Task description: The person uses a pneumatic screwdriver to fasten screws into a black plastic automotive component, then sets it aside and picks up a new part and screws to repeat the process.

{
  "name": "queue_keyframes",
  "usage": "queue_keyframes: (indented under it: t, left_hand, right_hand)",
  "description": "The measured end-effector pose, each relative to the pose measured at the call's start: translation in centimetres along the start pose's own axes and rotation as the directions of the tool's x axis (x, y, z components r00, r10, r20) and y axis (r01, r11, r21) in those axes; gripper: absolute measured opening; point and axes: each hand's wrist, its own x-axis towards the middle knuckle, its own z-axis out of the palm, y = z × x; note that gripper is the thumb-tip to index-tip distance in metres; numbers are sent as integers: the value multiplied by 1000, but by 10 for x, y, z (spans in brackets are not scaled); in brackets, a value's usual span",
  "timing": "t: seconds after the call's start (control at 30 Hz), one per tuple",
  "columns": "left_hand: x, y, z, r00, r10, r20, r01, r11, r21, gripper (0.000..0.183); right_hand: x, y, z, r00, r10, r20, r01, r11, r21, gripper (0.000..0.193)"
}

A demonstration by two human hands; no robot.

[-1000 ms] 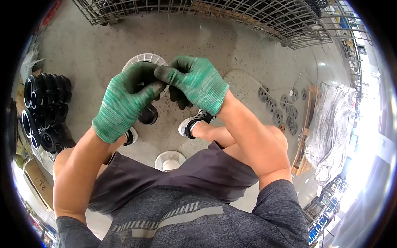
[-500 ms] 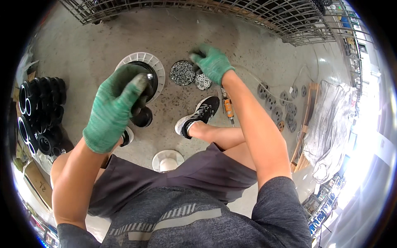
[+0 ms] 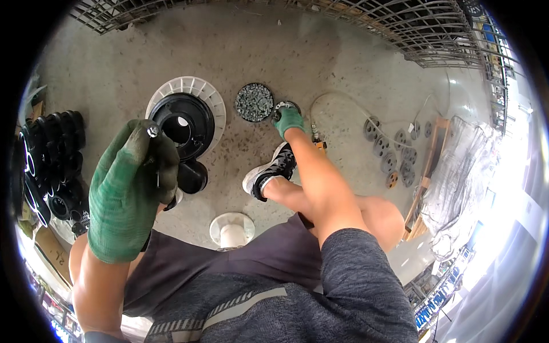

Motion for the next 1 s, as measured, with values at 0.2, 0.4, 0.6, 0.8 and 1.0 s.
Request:
queue_keyframes:
  t: [0.2,0.4,0.6,0.8,1.0]
  left_hand:
    - [0,3,13,995,-19,-99,15,999,-42,34]
    - [0,4,13,995,13,-103,-14,1000,-11,32]
    - [3,0,11,995,3,-102,-3,1000,-2,34]
    - [4,-8,12,999,26,-31,-26,1000,1,34]
    - [12,-12,5,999,17,-33,-17,1000,-23,32]
  right_hand:
    - [6,31,20,994,57,88,-70,986,153,56]
    - [4,14,28,997,-71,6,71,997,24,54]
    - [-4,-1,36,997,-64,48,63,997,38,42]
    - [4,-34,47,951,-200,-235,244,954,176,18]
    - [14,-47,23,992,-100,-72,113,971,209,22]
